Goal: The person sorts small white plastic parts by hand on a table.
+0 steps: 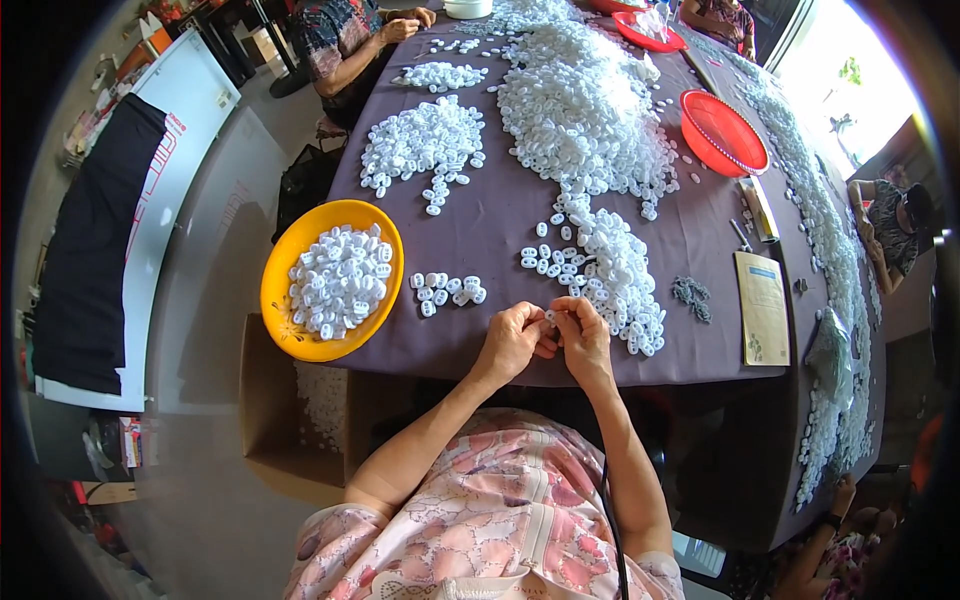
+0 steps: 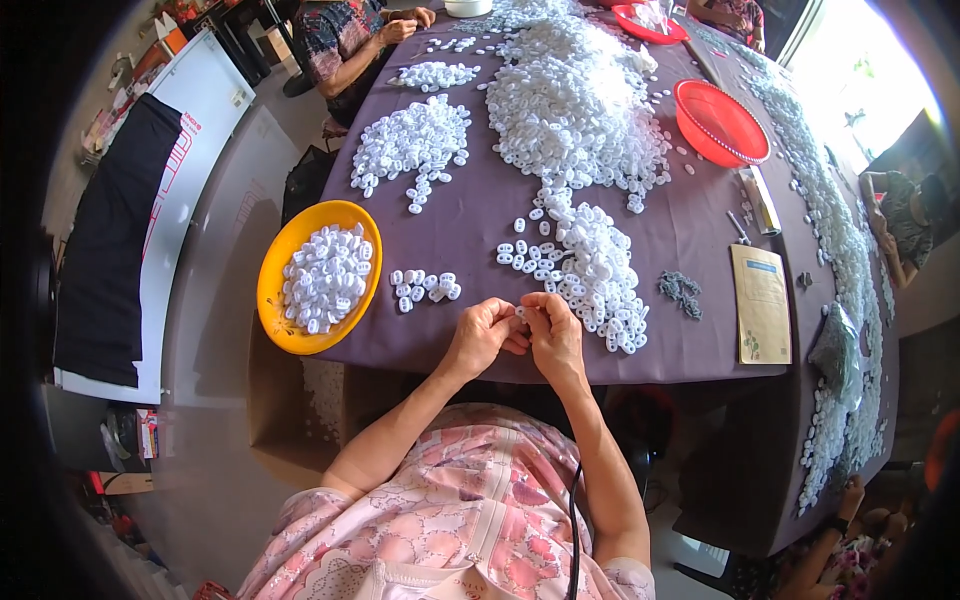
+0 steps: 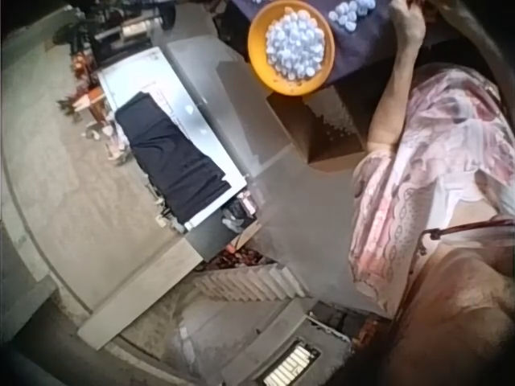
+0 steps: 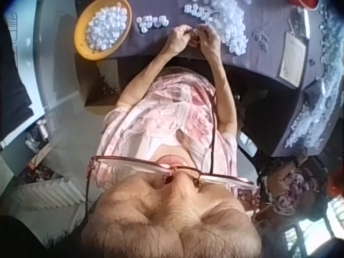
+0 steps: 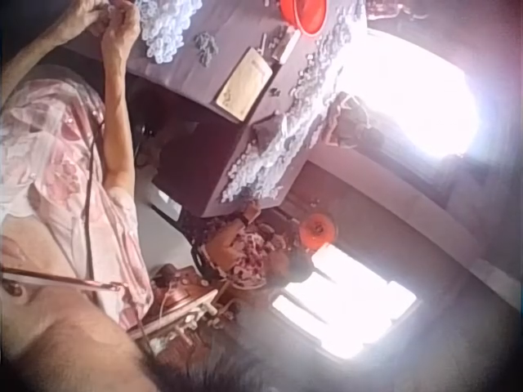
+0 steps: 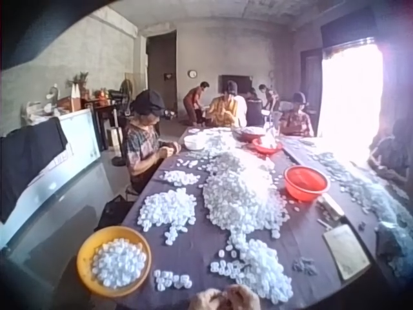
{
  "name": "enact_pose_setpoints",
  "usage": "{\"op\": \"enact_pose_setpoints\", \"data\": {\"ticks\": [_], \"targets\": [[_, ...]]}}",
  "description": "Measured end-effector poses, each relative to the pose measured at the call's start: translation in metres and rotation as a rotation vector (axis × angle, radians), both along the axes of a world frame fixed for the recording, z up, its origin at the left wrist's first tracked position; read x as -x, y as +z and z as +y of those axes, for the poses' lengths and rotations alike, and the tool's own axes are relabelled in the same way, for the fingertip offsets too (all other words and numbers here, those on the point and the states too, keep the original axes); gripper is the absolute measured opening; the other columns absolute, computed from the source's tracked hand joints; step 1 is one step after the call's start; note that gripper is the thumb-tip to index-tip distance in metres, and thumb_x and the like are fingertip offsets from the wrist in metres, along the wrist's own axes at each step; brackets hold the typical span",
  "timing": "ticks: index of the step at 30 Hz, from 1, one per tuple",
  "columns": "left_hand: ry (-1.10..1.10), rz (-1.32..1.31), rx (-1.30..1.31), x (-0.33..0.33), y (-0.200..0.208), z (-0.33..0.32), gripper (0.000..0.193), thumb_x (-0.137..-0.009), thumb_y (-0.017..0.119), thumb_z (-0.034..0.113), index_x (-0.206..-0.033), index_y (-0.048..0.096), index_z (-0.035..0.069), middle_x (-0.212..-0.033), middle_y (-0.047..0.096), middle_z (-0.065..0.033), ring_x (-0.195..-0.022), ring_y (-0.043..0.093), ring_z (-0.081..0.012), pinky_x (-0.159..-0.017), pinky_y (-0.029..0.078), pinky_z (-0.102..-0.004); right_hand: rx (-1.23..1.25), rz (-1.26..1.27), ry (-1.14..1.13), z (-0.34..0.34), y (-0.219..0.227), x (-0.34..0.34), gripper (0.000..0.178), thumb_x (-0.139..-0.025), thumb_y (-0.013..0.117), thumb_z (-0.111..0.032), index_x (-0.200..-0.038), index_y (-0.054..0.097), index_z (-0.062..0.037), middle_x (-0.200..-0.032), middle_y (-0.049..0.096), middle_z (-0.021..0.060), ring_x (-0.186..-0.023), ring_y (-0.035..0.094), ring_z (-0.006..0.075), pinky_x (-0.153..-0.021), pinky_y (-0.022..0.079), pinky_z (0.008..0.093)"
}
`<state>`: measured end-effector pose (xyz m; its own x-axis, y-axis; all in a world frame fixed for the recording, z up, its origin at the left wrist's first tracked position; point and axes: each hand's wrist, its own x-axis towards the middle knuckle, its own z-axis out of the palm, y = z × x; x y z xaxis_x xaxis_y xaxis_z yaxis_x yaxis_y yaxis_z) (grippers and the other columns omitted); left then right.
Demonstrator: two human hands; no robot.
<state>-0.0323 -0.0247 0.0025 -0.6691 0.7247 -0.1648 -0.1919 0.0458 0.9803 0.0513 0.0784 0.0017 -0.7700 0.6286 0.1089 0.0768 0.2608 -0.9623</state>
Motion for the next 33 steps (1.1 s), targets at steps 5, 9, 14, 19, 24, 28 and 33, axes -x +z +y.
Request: {"op": "enact_pose_setpoints", "data": {"ticks": [5, 9, 14, 19, 24, 28, 33], "targets": [[-0.037, 0.042, 0.025, 0.001, -0.002, -0.002, 0.009, -0.088, 0.052, 0.001, -0.085, 0.056, -0.007, -0.074, 0.063, -0.0097, -0.062, 0.065, -0.0156, -0.056, 0.056, -0.0263, 0.272, 0.017, -0.017, 0.009, -0.001, 0.002, 0.01, -0.089, 0.054, -0.004, -0.097, 0.059, -0.0007, -0.076, 0.058, 0.0019, -0.052, 0.049, 0.0054, -0.047, 0.041, 0.0203], [-0.032, -0.027, -0.014, 0.003, -0.002, -0.003, 0.009, -0.087, 0.053, 0.001, -0.084, 0.056, -0.007, -0.074, 0.063, -0.0096, -0.063, 0.064, -0.0154, -0.057, 0.055, -0.0262, 0.222, 0.005, -0.028, 0.006, 0.004, 0.003, 0.011, -0.089, 0.055, -0.004, -0.097, 0.059, -0.0001, -0.076, 0.058, 0.002, -0.053, 0.05, 0.0059, -0.047, 0.042, 0.0212], [-0.037, -0.068, -0.044, 0.003, -0.003, -0.005, 0.008, -0.088, 0.053, 0.002, -0.086, 0.055, -0.005, -0.078, 0.062, -0.0091, -0.067, 0.065, -0.016, -0.061, 0.056, -0.0267, -0.144, 0.009, -0.106, 0.002, 0.0, 0.005, 0.007, -0.083, 0.058, -0.001, -0.088, 0.063, -0.0009, -0.076, 0.06, 0.0095, -0.061, 0.058, 0.0181, -0.056, 0.046, 0.0283], [-0.015, -0.089, -0.123, 0.001, -0.002, -0.009, 0.008, -0.09, 0.053, 0.004, -0.088, 0.054, -0.004, -0.082, 0.061, -0.0085, -0.07, 0.064, -0.0151, -0.064, 0.056, -0.0274, -0.415, 0.055, -0.122, -0.006, -0.001, 0.01, 0.009, -0.078, 0.061, 0.002, -0.085, 0.065, -0.0007, -0.078, 0.061, 0.0091, -0.068, 0.061, 0.0224, -0.06, 0.047, 0.0302], [0.033, -0.007, -0.118, -0.004, 0.002, -0.009, 0.013, -0.092, 0.052, 0.007, -0.086, 0.055, -0.004, -0.071, 0.061, -0.006, -0.064, 0.062, -0.012, -0.059, 0.056, -0.027, -0.489, 0.141, -0.151, -0.006, -0.002, 0.01, 0.007, -0.077, 0.062, 0.002, -0.082, 0.064, -0.0019, -0.08, 0.06, 0.0107, -0.065, 0.061, 0.0256, -0.057, 0.048, 0.0321], [0.049, 0.022, -0.13, -0.003, -0.004, -0.009, 0.014, -0.093, 0.052, 0.008, -0.087, 0.054, -0.004, -0.074, 0.061, -0.0068, -0.065, 0.063, -0.013, -0.058, 0.056, -0.0271, -0.378, 0.061, -0.122, 0.003, 0.009, 0.007, 0.005, -0.078, 0.063, 0.0, -0.083, 0.063, -0.0022, -0.081, 0.061, 0.0104, -0.065, 0.061, 0.0231, -0.057, 0.047, 0.0317], [0.04, -0.064, -0.167, -0.002, -0.007, -0.011, 0.013, -0.093, 0.051, 0.009, -0.091, 0.054, -0.004, -0.079, 0.061, -0.0082, -0.065, 0.064, -0.0152, -0.056, 0.055, -0.0269, -0.596, -0.027, -0.127, 0.028, 0.024, 0.017, 0.007, -0.08, 0.061, -0.004, -0.087, 0.062, -0.0034, -0.085, 0.058, 0.0125, -0.074, 0.059, 0.0305, -0.063, 0.047, 0.0375]]}}
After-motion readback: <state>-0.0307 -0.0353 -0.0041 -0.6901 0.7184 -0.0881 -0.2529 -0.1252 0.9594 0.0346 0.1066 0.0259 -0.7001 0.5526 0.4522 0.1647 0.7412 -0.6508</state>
